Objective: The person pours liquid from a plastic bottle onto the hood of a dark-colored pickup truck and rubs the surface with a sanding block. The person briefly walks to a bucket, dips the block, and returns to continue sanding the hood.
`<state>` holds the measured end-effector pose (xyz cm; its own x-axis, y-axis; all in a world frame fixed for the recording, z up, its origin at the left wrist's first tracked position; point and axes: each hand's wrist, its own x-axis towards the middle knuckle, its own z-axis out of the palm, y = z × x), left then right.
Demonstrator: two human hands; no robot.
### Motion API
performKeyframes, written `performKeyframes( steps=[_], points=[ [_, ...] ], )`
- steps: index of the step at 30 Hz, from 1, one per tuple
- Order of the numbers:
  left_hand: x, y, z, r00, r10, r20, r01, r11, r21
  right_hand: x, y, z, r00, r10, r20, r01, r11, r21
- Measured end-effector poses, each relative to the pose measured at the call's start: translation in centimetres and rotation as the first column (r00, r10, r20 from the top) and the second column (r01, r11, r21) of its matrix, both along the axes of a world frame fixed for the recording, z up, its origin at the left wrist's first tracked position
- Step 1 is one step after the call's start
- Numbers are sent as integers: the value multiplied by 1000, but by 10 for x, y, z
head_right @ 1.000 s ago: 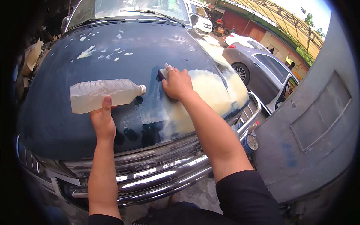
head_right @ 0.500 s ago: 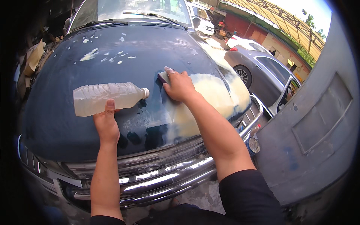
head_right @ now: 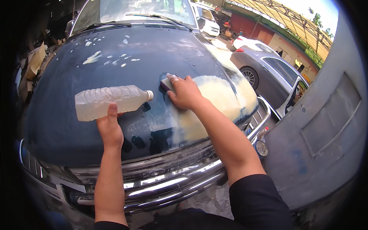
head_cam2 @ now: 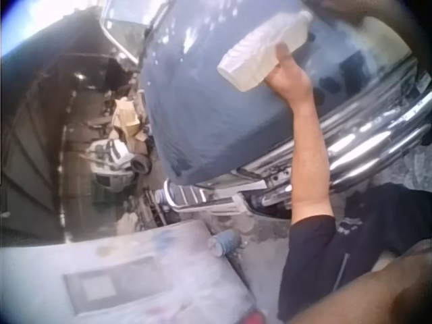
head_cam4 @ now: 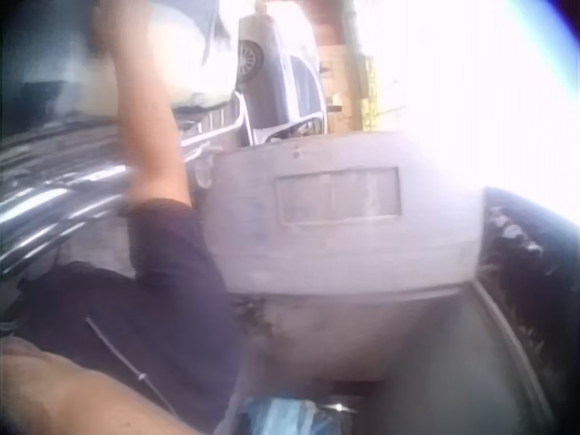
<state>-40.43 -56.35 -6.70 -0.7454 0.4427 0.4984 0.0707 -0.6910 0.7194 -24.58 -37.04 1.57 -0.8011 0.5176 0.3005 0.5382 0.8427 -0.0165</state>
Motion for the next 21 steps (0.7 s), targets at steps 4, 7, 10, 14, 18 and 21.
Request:
performKeyframes(
  steps=[4, 7, 10, 14, 18, 21],
  points=[
    [-10, -5, -7, 993, 120, -12, -119, 993, 21, 24, -57, -29, 964, 261, -46, -256, 962, 89],
    [-6, -3, -3, 999, 49, 1, -49, 999, 18, 16, -37, -26, 993, 97, -62, -92, 993, 76],
    [1, 3, -3, 999, 35, -8, -35, 999, 4, -2, 17, -8, 989, -128, -68, 131, 990, 47],
    [-4, -3, 1, 1000, 22, -3, -22, 1000, 19, 2, -13, -16, 997, -60, -52, 63, 996, 56],
    [-11, -9, -5, 999, 41, 10, -41, 999, 5, 14, -59, -33, 987, 139, -76, -134, 989, 69],
    [-1, -3, 1, 1000, -10, 17, 10, 999, 37, -5, -6, -9, 989, -146, -23, 147, 988, 44]
  ],
)
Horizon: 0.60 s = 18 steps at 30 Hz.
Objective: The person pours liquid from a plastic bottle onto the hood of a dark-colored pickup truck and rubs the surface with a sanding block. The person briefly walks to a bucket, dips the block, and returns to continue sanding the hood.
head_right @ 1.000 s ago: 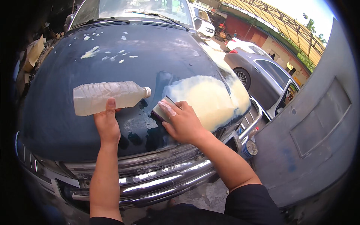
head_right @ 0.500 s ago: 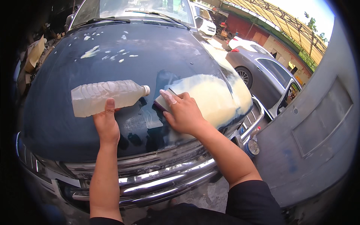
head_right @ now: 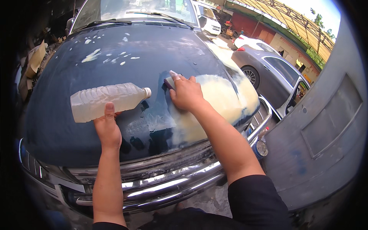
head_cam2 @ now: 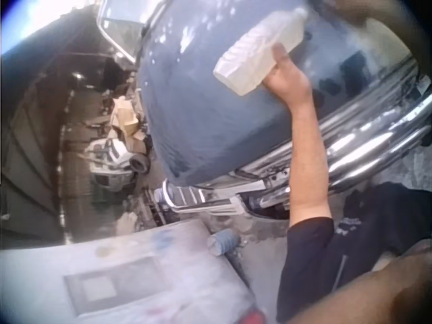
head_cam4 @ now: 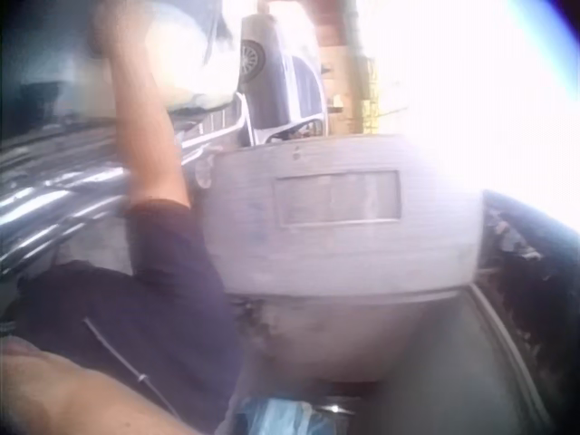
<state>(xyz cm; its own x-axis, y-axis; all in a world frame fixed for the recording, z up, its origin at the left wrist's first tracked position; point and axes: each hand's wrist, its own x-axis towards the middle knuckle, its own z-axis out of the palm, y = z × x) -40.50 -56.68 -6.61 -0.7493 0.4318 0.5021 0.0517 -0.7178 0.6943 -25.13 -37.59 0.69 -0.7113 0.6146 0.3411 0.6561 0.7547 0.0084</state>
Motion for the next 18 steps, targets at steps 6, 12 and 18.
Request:
performKeyframes(
  steps=[6, 12, 18],
  points=[
    [-7, -3, -5, 999, 42, -1, -42, 999, -22, 1, -30, -14, 994, 108, 18, -109, 992, 62],
    [2, 4, -2, 1000, 5, -5, -5, 1000, -31, 3, 17, -7, 999, 6, -32, -5, 1000, 19],
    [-6, -3, -3, 1000, 28, 10, -28, 1000, -8, 7, -32, -16, 993, 121, 4, -121, 991, 59]
  ],
)
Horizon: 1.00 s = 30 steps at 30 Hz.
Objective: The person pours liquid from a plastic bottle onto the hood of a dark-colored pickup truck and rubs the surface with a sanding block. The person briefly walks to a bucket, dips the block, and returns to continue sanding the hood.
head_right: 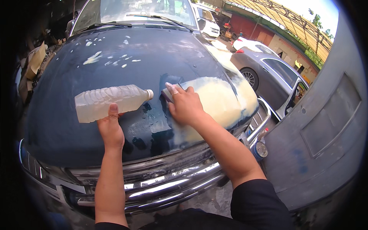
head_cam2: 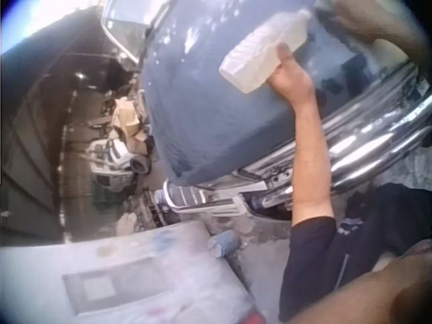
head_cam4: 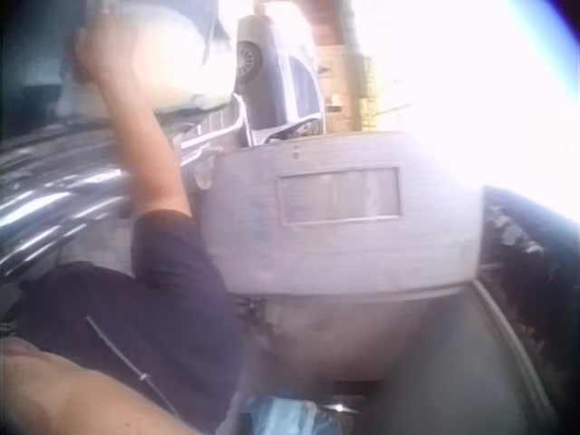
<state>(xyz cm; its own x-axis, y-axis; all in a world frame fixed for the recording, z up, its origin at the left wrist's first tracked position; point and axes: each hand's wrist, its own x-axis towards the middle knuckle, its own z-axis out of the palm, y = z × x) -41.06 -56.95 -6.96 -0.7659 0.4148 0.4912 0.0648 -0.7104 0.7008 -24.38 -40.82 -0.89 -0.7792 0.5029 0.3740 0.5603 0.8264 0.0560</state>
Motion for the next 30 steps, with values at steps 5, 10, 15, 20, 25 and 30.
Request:
performKeyframes(
  steps=[5, 10, 15, 20, 25, 30],
  points=[
    [-1, 0, -3, 999, 28, -33, -29, 1000, -11, -1, 3, 6, 1000, -8, -1, 8, 999, -31],
    [7, 10, 1, 999, -11, -45, 11, 1000, 1, -14, 65, 22, 994, -105, 15, 105, 994, -34],
    [-2, -2, -2, 1000, 16, -22, -17, 999, -32, 25, -29, -12, 966, 254, -46, -254, 967, -1],
    [11, 7, 6, 997, 70, -31, -70, 998, -4, 4, 33, 14, 999, -41, -11, 40, 998, -41],
    [10, 9, 5, 997, 56, -50, -57, 998, -23, -8, 45, 8, 995, -84, -60, 84, 996, -1],
    [-3, 2, -3, 1000, 4, -15, -4, 1000, -20, 60, -65, -39, 960, 257, -109, -256, 966, 25]
  ],
)
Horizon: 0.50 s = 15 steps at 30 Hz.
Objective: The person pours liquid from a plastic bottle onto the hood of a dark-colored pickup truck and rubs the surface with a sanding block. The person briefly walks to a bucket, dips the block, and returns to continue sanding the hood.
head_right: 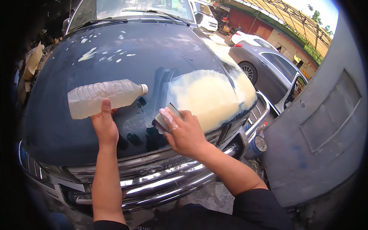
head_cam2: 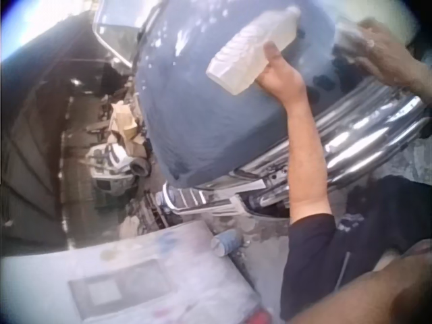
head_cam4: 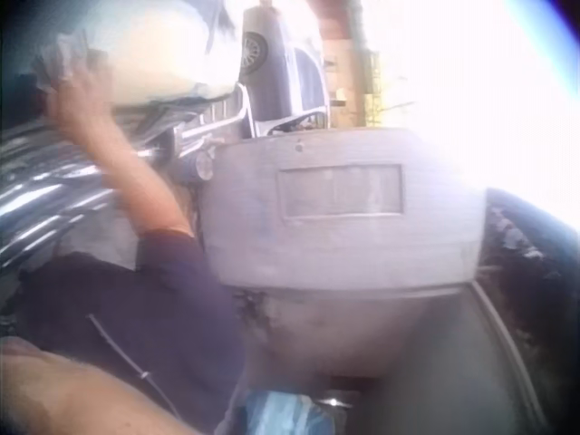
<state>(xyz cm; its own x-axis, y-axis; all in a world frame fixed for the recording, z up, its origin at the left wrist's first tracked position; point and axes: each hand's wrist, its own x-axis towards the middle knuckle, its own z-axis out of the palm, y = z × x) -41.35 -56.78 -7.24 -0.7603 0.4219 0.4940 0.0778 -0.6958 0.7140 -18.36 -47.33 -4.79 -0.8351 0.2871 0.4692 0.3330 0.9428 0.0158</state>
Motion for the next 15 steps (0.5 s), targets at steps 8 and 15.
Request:
performKeyframes(
  steps=[8, 15],
  points=[
    [14, 9, 11, 999, 13, -39, -13, 1000, 7, -61, 121, 54, 917, -398, 8, 398, 917, -25],
    [-2, -3, 1, 999, 43, -18, -44, 999, -29, -3, 4, -1, 998, -42, -53, 43, 999, 17]
  ],
)
